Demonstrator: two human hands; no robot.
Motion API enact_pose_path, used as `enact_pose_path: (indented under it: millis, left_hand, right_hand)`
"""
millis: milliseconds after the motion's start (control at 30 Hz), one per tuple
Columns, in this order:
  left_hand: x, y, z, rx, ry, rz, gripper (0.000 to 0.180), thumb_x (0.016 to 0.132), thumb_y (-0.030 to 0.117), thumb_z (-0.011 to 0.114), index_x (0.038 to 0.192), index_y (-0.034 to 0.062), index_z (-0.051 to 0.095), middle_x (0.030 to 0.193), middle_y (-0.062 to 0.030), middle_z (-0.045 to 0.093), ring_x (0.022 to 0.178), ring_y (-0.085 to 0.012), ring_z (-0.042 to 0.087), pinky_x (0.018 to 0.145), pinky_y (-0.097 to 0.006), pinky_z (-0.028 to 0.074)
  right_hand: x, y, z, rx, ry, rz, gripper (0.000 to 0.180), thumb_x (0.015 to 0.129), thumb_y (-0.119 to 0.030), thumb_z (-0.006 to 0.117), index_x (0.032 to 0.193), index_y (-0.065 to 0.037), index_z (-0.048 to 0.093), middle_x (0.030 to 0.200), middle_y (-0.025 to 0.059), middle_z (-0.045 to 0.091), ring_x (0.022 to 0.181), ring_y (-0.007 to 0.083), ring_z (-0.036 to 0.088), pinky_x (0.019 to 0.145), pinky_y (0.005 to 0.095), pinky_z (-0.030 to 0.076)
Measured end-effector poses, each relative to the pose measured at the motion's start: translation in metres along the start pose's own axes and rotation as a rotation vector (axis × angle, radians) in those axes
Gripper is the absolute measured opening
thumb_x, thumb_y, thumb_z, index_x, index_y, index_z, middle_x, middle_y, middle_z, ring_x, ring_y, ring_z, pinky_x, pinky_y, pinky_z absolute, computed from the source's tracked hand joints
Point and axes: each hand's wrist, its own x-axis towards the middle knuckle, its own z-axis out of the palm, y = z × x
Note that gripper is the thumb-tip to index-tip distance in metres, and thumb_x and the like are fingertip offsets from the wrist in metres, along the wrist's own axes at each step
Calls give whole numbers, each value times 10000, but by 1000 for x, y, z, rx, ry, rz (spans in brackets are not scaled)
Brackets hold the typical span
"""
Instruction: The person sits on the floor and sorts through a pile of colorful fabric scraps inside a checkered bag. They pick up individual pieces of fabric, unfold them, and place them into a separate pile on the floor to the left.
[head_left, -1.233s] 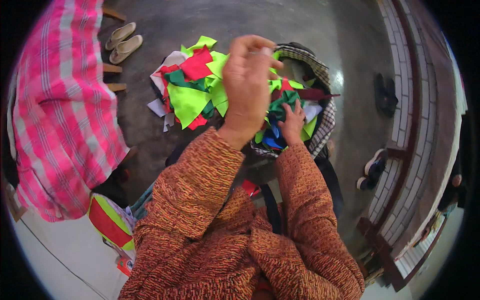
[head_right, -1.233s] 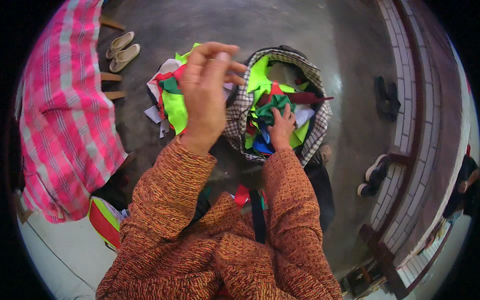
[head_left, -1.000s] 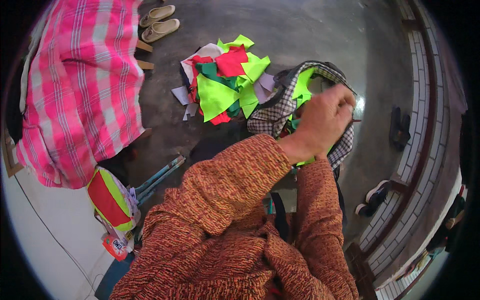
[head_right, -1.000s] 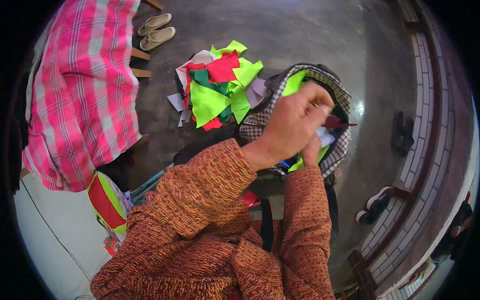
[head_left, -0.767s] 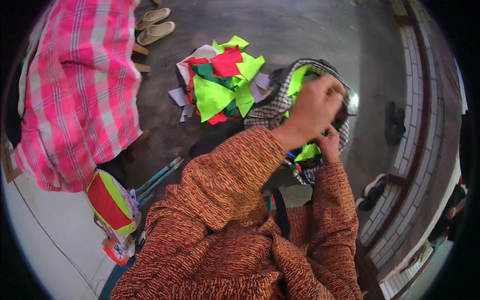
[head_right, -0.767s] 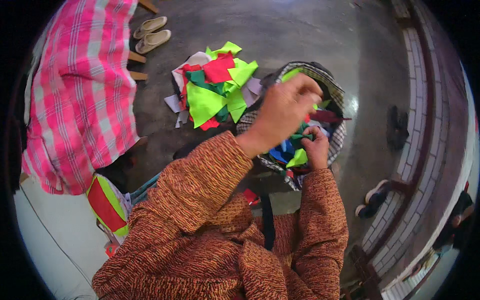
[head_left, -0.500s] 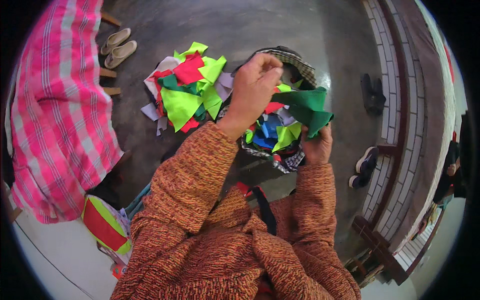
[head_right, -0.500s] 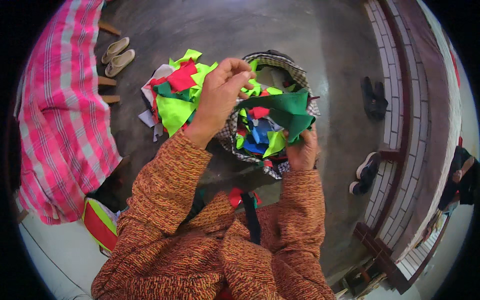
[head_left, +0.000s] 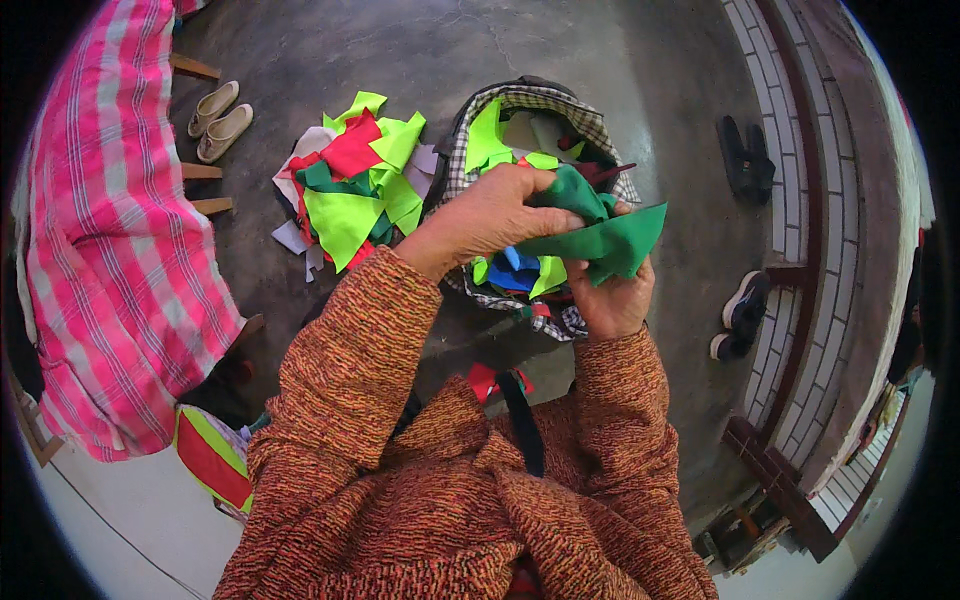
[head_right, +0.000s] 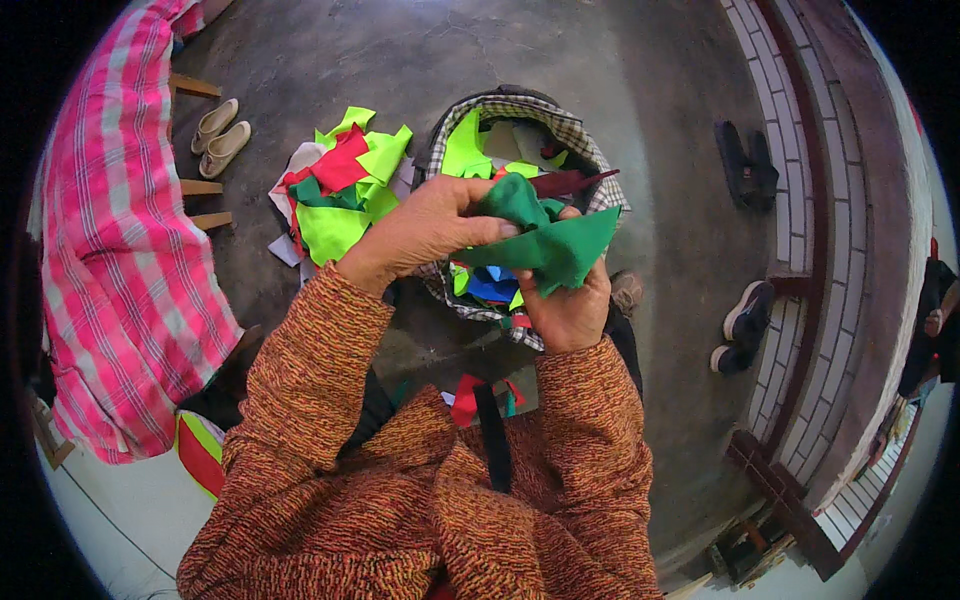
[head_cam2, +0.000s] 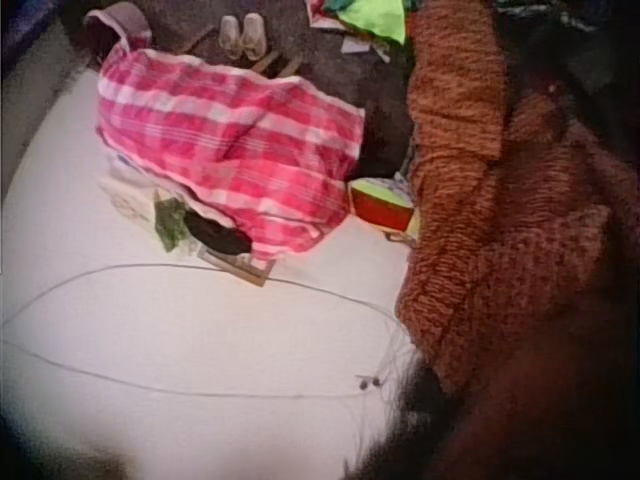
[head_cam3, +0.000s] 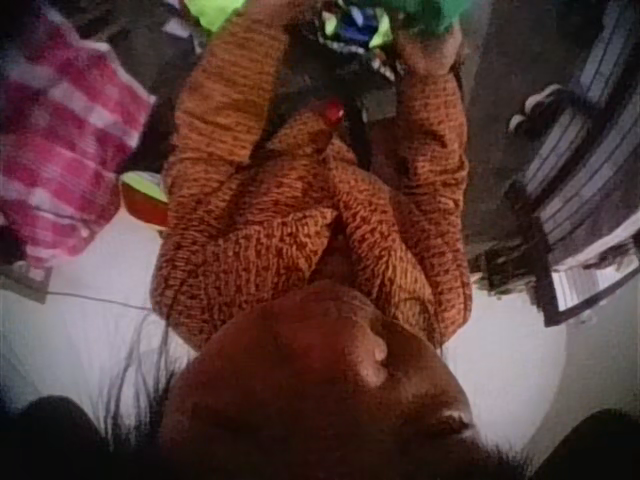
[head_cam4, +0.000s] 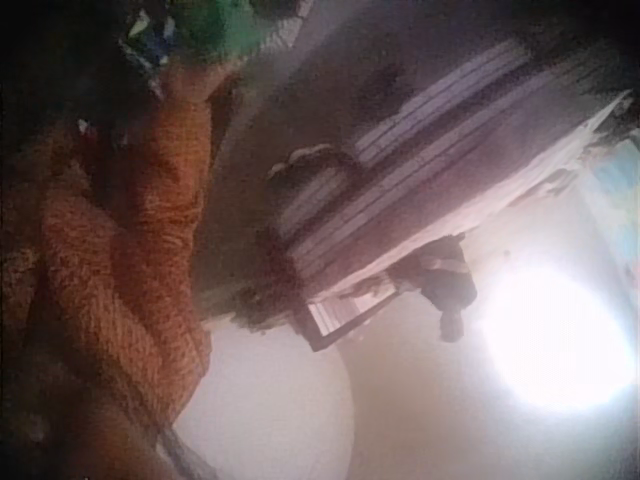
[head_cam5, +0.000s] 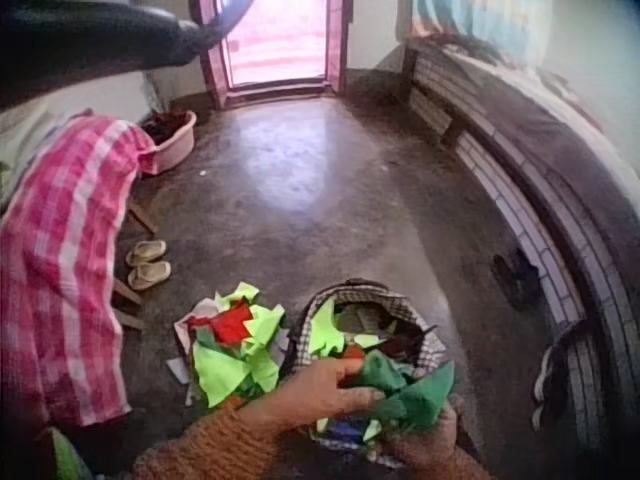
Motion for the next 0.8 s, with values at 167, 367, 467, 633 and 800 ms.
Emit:
enact_pose_path:
  millis: [167,367,467,633,800]
  left_hand:
    - [5,-6,-7,-295,45,82,369,777,121,693,1107,-15,599,984,-37,650,892,-105,605,827,-252,482]
    - [-1,2,-15,-323,126,113,403,750,44,661,1128,1,530,970,-46,630,881,-136,621,799,-275,519]
    - [-2,3,-17,-381,123,131,407,740,23,670,1115,10,512,943,-42,625,853,-135,625,779,-269,527]
    - [-8,4,-33,-277,159,123,367,747,12,677,1073,20,510,912,-36,621,787,-123,627,737,-246,532]
    - [-3,-8,-26,129,345,103,247,781,32,675,992,-3,552,898,-51,641,766,-77,587,659,-212,482]
  right_hand:
    - [3,-16,-3,-17,-46,-90,346,913,-338,476,1170,-115,536,1185,82,566,992,256,572,744,394,491]
    - [3,-24,1,-52,-47,-186,350,892,-329,513,1168,-115,544,1156,84,587,1040,269,551,807,409,462]
    - [3,-24,-4,-68,16,-215,341,894,-290,517,1185,-113,537,1161,90,581,1063,266,538,804,411,457]
    - [9,-38,-15,9,-33,-238,333,880,-185,548,1205,-111,527,1137,98,589,1028,275,556,788,432,471]
    - [20,-25,0,-748,424,-584,262,911,20,488,1165,-46,504,1050,53,583,997,142,547,825,269,472]
